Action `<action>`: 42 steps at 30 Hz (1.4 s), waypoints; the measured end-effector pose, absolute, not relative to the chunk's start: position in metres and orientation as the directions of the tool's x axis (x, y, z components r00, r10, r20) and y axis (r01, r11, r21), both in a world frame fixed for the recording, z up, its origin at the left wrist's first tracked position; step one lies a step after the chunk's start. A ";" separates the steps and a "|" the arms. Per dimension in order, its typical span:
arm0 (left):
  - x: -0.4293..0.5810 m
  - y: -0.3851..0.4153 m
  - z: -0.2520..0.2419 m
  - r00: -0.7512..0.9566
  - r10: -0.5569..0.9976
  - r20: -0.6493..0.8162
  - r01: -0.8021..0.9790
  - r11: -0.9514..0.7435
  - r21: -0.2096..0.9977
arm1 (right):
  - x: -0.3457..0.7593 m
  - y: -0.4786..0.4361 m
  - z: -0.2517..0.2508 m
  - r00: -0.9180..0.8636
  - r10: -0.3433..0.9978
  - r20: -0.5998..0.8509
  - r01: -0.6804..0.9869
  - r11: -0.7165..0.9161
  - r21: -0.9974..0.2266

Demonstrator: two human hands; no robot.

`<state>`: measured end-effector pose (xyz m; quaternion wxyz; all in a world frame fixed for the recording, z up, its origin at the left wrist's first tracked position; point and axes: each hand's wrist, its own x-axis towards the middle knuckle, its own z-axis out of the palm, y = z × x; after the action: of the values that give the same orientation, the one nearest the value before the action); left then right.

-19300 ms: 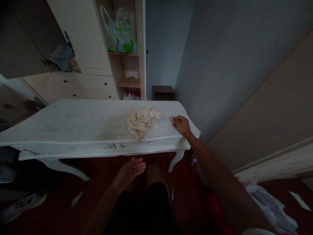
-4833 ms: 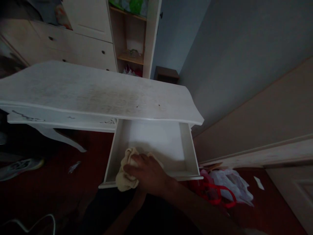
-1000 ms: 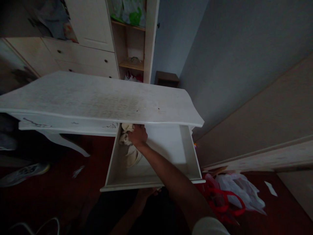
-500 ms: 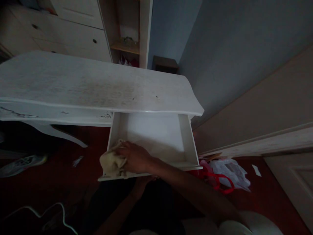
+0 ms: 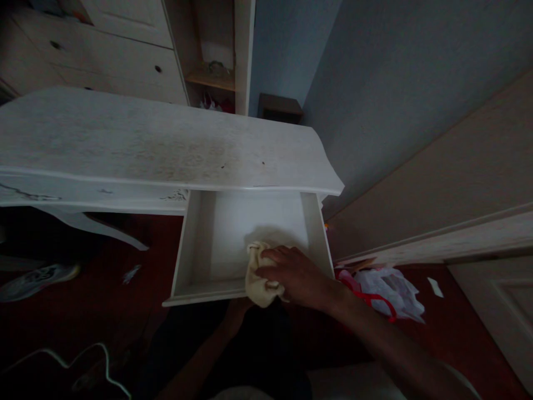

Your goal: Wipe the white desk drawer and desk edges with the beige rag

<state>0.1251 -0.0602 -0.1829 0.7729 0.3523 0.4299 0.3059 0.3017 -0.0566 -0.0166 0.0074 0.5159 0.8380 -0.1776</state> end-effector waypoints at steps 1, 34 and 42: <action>0.123 -0.061 -0.185 0.467 0.769 -0.436 -0.175 0.563 0.807 | 0.314 -0.064 -0.017 -0.424 0.886 -0.189 0.888 0.365 -0.282; 0.123 -0.054 -0.207 0.493 0.795 -0.354 -0.105 0.458 0.883 | 0.441 0.128 0.044 0.043 0.694 0.718 0.953 0.187 -0.239; 0.114 -0.069 -0.192 0.518 0.765 -0.383 -0.074 0.487 0.871 | 0.440 0.150 -0.026 0.223 0.747 0.627 0.932 0.026 -0.362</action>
<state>0.1143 -0.0692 -0.1919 0.7604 0.4250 0.4063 0.2758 0.4402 0.1503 -0.0256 -0.3738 0.6868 0.6109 0.1239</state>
